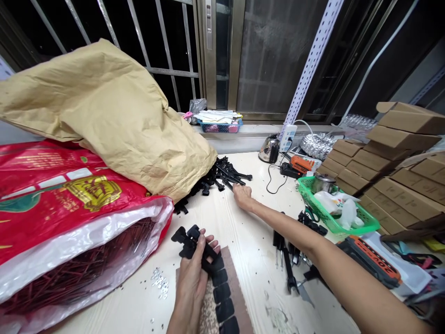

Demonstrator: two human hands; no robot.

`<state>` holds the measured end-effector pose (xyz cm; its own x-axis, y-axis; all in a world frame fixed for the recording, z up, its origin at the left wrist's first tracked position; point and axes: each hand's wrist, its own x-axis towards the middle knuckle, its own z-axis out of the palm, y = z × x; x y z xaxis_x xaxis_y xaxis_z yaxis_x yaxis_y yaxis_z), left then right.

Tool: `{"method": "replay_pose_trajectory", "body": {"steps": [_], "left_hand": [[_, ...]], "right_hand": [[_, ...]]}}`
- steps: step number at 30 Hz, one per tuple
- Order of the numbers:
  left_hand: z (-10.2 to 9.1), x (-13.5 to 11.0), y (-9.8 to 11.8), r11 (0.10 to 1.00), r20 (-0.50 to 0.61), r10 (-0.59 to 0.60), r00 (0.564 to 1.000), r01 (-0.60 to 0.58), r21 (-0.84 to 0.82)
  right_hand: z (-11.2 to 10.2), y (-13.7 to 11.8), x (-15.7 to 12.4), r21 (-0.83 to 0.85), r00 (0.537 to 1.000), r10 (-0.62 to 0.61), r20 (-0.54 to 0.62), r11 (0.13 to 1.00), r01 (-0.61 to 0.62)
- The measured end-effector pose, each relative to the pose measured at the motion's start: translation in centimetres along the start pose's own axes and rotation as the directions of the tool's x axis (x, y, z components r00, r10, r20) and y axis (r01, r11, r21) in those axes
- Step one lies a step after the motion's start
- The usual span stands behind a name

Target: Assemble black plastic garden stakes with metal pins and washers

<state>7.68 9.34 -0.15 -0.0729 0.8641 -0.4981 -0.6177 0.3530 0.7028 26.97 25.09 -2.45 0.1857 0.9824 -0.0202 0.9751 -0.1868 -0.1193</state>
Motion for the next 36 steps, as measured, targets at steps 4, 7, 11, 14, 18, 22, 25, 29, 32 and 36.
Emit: {"method": "replay_pose_trajectory", "body": {"steps": [4, 7, 11, 14, 18, 22, 25, 29, 32, 36], "left_hand": [[-0.6, 0.3, -0.2, 0.999, 0.028, 0.048, 0.998, -0.048, -0.023], [-1.0, 0.8, -0.8, 0.998, 0.058, 0.066, 0.996, -0.065, -0.021], [-1.4, 1.2, -0.9, 0.994, 0.049, 0.108, 0.993, -0.107, -0.018], [-1.4, 1.2, -0.4, 0.992, 0.005, 0.127, 0.992, -0.127, -0.027], [-1.2, 1.4, 0.0, 0.984, 0.005, 0.165, 0.986, -0.165, -0.067], [-1.1, 1.7, -0.3, 0.979, 0.044, 0.176, 0.983, -0.170, -0.115], [-1.4, 2.0, -0.4, 0.987, 0.019, 0.152, 0.988, -0.151, -0.050], [-1.8, 2.2, -0.2, 0.985, 0.000, 0.168, 0.986, -0.168, 0.036], [-2.0, 2.3, 0.0, 0.984, -0.010, 0.178, 0.984, -0.177, 0.033], [-2.0, 2.1, 0.0, 0.977, 0.003, 0.211, 0.977, -0.211, 0.040]], "right_hand": [[-0.3, 0.4, 0.3, 0.049, 1.000, -0.006, -0.013, 0.999, 0.006], [-0.4, 0.1, 0.8, 0.099, 0.999, -0.038, -0.019, 0.994, 0.040], [-0.6, -0.8, 0.9, 0.182, 1.000, 0.004, -0.030, 0.983, 0.001], [-1.2, -1.4, -1.5, 0.286, 0.996, 0.034, -0.085, 0.958, -0.008], [-2.1, -2.6, -9.4, 0.673, 0.934, -0.292, -0.205, 0.651, 0.351], [-2.2, -4.6, -15.5, 0.705, 0.813, -0.554, -0.180, 0.504, 0.500], [-2.2, -4.4, -13.7, 0.669, 0.707, -0.705, -0.046, 0.504, 0.546], [-3.1, -0.3, -5.5, 0.325, 0.890, -0.434, -0.141, 0.828, 0.456], [-3.5, 3.9, -1.3, 0.247, 0.902, -0.399, -0.164, 0.869, 0.429], [-3.4, 6.3, -1.6, 0.222, 0.854, -0.490, -0.175, 0.826, 0.519]]}}
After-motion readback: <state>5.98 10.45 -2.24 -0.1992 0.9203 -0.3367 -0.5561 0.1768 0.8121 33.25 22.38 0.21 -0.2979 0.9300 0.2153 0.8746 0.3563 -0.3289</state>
